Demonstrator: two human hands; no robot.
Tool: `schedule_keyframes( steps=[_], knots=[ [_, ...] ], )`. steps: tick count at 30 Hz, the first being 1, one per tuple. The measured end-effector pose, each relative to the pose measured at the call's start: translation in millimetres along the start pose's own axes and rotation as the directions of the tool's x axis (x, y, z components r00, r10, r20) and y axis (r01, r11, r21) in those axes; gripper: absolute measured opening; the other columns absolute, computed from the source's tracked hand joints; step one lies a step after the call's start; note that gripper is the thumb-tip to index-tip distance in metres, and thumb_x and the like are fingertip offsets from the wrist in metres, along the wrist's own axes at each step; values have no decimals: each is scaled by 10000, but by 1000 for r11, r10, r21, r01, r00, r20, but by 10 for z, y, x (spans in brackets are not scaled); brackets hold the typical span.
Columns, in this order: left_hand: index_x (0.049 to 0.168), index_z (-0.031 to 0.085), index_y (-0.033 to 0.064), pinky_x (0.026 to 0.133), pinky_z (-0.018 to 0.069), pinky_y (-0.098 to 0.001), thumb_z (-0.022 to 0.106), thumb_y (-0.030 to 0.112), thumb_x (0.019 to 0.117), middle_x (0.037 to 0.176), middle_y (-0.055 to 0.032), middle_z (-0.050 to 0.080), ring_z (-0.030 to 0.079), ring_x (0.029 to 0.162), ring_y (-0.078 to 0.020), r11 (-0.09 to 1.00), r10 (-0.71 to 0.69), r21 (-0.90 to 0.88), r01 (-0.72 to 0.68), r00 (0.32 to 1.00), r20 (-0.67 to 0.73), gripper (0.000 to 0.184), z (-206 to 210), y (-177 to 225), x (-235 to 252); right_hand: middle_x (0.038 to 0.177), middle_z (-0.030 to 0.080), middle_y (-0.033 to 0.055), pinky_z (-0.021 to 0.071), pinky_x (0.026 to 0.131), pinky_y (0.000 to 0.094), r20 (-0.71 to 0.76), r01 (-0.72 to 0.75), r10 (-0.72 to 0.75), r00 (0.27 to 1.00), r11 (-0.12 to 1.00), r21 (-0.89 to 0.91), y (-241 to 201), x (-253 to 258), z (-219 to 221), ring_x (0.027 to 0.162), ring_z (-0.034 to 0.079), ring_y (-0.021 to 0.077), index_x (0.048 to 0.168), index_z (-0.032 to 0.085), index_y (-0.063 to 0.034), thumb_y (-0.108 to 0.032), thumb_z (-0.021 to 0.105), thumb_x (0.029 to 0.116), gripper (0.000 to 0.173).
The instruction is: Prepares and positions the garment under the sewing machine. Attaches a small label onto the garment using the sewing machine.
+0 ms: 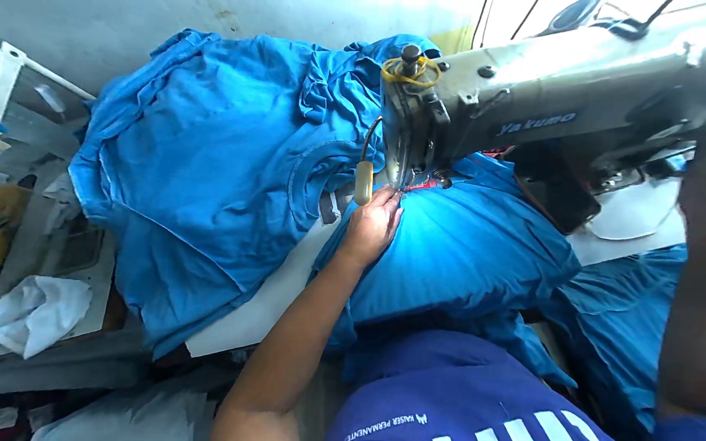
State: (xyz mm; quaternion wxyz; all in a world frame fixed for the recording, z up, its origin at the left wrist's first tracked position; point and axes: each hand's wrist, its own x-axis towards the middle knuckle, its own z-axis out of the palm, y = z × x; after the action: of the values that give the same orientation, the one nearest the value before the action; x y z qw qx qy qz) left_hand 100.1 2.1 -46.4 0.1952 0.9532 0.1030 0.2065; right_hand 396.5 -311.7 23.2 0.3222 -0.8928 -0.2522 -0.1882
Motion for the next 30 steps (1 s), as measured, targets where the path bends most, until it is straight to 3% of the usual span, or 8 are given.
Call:
schedule_keyframes(
  steps=[1,4,9,22,25,28,30],
  knots=[
    [1221,704,-54,1113,475,-451,564,105,1020,1340,-202,662,603,1317,-327,1000,-1,2,1,1000,1,292,-2,2,-4,1183,617,405,427,1036,624,22,50,-50,998,999,-4,44,-117,98,1156,601,535,1153,626,177,-330,342,1130,581],
    [1231,698,-58,1123,467,-449,558,103,1021,1343,-210,659,595,1326,-335,1000,-2,11,2,1000,7,299,5,-1,-3,1402,548,361,358,1166,586,70,96,-95,993,995,-5,79,-409,239,1372,493,497,1271,620,142,-293,319,1131,547],
    [1229,699,-56,1116,471,-459,569,100,1012,1343,-205,659,592,1329,-337,1000,-6,-1,6,1000,10,297,-3,-6,-2,1490,513,293,344,1190,576,153,103,-92,984,992,-67,258,-673,443,1431,462,436,1390,569,92,-295,249,1131,566],
    [1135,741,-39,1040,533,-438,549,117,1011,1269,-183,699,660,1231,-313,991,87,108,-84,996,-24,277,24,86,-122,1504,506,277,339,1196,559,96,96,-90,991,993,-68,277,-697,465,1439,455,426,1395,575,81,-268,279,1123,532],
    [1114,746,-39,1020,546,-431,554,115,1007,1249,-184,704,673,1207,-306,988,103,120,-98,994,-35,269,26,95,-136,1583,414,260,301,1215,558,59,79,-74,996,994,-77,249,-704,459,1492,371,424,1500,472,41,-322,326,1115,549],
    [1129,739,-47,1027,541,-428,546,115,1011,1258,-189,700,669,1214,-309,987,104,128,-100,994,-30,278,29,99,-138,1643,215,333,228,1238,573,11,51,-50,999,995,-87,258,-707,447,1527,249,477,1598,216,67,-399,378,1087,711],
    [1154,730,-52,1047,526,-433,544,120,1014,1282,-196,689,656,1236,-316,988,96,127,-93,995,-20,290,28,98,-128,1646,154,360,201,1251,549,-23,48,-50,998,996,-79,260,-703,452,1540,193,490,1600,134,96,-415,421,1062,796]
  ],
)
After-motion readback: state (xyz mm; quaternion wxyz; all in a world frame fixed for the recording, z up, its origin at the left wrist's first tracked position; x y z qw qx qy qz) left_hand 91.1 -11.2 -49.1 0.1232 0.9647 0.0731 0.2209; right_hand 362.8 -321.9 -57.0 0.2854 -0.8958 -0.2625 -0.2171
